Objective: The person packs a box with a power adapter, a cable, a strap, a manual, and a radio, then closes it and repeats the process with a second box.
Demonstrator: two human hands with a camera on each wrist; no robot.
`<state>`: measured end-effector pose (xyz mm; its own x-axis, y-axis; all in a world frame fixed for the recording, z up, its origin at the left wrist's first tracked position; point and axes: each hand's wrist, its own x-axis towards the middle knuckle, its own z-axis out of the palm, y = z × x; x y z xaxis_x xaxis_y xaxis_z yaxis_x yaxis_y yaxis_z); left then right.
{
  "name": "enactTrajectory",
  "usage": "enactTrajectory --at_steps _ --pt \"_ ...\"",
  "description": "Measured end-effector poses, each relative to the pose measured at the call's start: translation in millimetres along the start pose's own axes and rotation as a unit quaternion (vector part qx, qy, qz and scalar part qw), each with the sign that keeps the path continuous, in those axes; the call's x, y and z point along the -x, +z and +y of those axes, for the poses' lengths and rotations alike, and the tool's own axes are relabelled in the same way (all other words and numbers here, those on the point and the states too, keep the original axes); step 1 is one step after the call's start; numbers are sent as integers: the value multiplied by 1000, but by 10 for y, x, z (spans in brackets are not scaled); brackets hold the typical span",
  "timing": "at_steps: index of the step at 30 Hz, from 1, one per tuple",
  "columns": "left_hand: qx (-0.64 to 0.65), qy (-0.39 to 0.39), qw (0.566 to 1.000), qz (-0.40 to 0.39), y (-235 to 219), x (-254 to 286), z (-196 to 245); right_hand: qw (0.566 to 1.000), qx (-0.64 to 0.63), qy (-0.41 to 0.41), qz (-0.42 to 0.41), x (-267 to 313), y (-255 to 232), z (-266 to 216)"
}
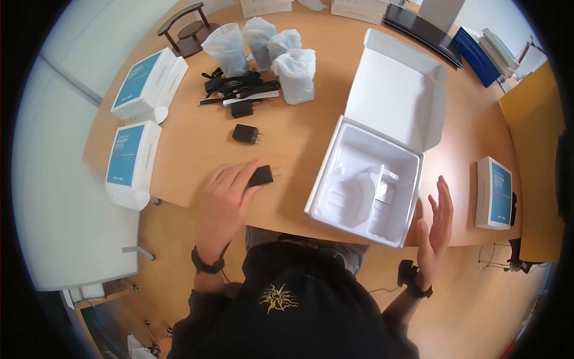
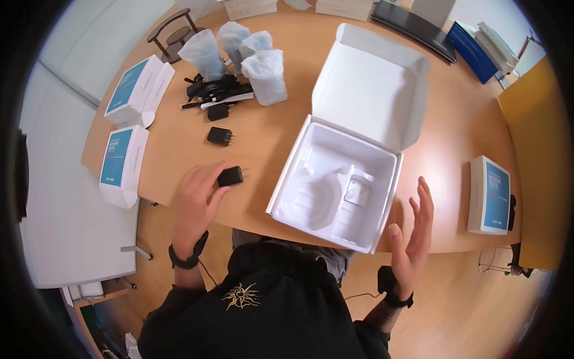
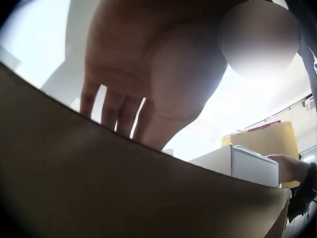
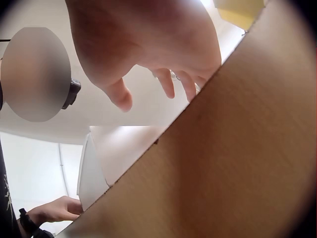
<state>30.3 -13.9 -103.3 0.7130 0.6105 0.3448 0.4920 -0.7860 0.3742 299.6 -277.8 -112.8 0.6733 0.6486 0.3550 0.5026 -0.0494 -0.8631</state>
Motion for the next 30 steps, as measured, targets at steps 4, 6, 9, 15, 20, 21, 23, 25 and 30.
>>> enactTrajectory --at_steps 4,6,9,15,20,21,23,25,30 --pt "83 13 991 102 -60 -103 283 998 -57 27 20 -9 49 151" --pt "114 82 985 98 -69 -162 535 997 -65 34 14 -7 87 166" --pt "121 140 982 47 89 -236 799 996 -69 58 20 3 105 159" --pt "38 169 985 16 414 -365 1027 995 -70 66 -6 51 110 262" --pt "-41 173 984 -7 393 -376 1067 996 -60 71 -9 75 103 252" --pt "-10 180 984 -8 352 -384 1060 995 -56 84 -13 82 94 242" --pt "14 188 982 -9 257 -412 996 994 -58 95 -14 88 87 247" --pt "60 96 992 48 110 -432 836 995 -49 90 -18 94 78 263" --pt "-65 37 997 19 -207 -506 121 996 -45 77 -20 57 84 224"
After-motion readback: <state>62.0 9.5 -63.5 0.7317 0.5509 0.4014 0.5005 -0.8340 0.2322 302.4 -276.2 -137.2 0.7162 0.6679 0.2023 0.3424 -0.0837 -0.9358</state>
